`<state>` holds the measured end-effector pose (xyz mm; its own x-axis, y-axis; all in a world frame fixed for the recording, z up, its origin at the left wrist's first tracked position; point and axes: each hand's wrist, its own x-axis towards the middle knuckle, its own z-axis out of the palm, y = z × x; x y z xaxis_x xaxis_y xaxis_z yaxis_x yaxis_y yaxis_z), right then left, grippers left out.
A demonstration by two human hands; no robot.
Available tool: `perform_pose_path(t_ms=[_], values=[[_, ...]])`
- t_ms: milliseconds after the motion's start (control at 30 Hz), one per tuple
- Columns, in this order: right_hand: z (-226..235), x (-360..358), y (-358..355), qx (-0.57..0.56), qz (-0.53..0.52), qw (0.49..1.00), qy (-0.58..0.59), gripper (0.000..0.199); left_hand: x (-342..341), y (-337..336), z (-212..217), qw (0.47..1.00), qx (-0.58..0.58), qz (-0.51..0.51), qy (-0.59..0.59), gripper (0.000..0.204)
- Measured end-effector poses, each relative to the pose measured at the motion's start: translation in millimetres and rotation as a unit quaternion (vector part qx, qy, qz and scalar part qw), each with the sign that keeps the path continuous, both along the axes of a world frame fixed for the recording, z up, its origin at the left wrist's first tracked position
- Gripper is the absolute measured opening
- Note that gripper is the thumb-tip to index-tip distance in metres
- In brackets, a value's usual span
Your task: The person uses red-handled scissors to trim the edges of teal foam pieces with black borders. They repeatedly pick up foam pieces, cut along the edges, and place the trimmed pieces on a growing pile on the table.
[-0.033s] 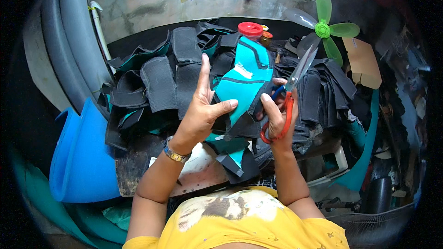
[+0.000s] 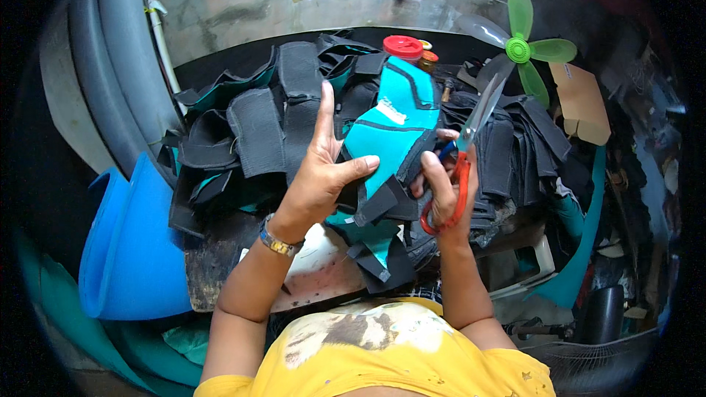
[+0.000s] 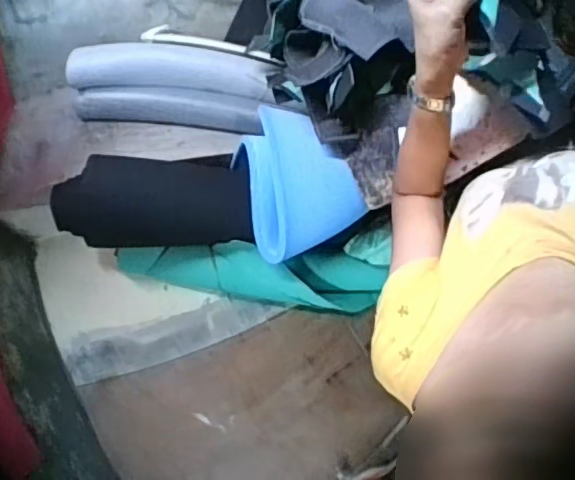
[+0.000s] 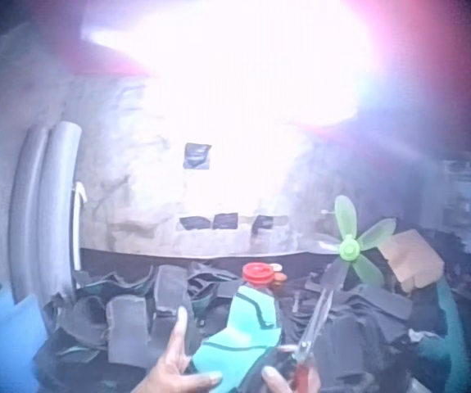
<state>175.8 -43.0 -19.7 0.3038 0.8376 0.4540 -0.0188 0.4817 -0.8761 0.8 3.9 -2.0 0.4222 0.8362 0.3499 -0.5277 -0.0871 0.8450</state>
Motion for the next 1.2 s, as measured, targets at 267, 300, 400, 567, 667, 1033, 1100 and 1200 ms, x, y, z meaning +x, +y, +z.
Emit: perform_pose_path(t_ms=[267, 300, 400, 567, 667, 1033, 1100, 1200], values=[[-13, 30, -46, -0.127, 0.262, 0.948, -0.131, 0.060, -38, 16, 17, 0.995, 0.083, 0.033, 0.034, 0.109], [-14, 34, -50, -0.140, 0.277, 0.938, -0.153, 0.059, -39, 16, 18, 0.993, 0.096, 0.045, 0.047, 0.108], [-14, 38, -54, -0.166, 0.290, 0.917, -0.218, 0.055, -44, 14, 19, 0.992, 0.104, 0.053, 0.056, 0.107], [-8, 34, -54, -0.185, 0.298, 0.903, -0.247, 0.052, -50, 16, 19, 0.993, 0.087, 0.015, 0.079, 0.107], [-6, 30, -55, -0.196, 0.306, 0.902, -0.235, 0.051, -49, 17, 18, 0.984, 0.145, 0.047, 0.091, 0.107], [0, 26, -60, -0.199, 0.274, 0.912, -0.230, 0.039, -48, 12, 21, 0.986, 0.143, 0.025, 0.084, 0.105], [1, 26, -60, -0.201, 0.269, 0.911, -0.239, 0.039, -47, 12, 21, 0.986, 0.143, 0.028, 0.086, 0.105], [1, 25, -62, -0.205, 0.243, 0.912, -0.260, 0.039, -47, 10, 23, 0.987, 0.129, 0.033, 0.093, 0.105]])
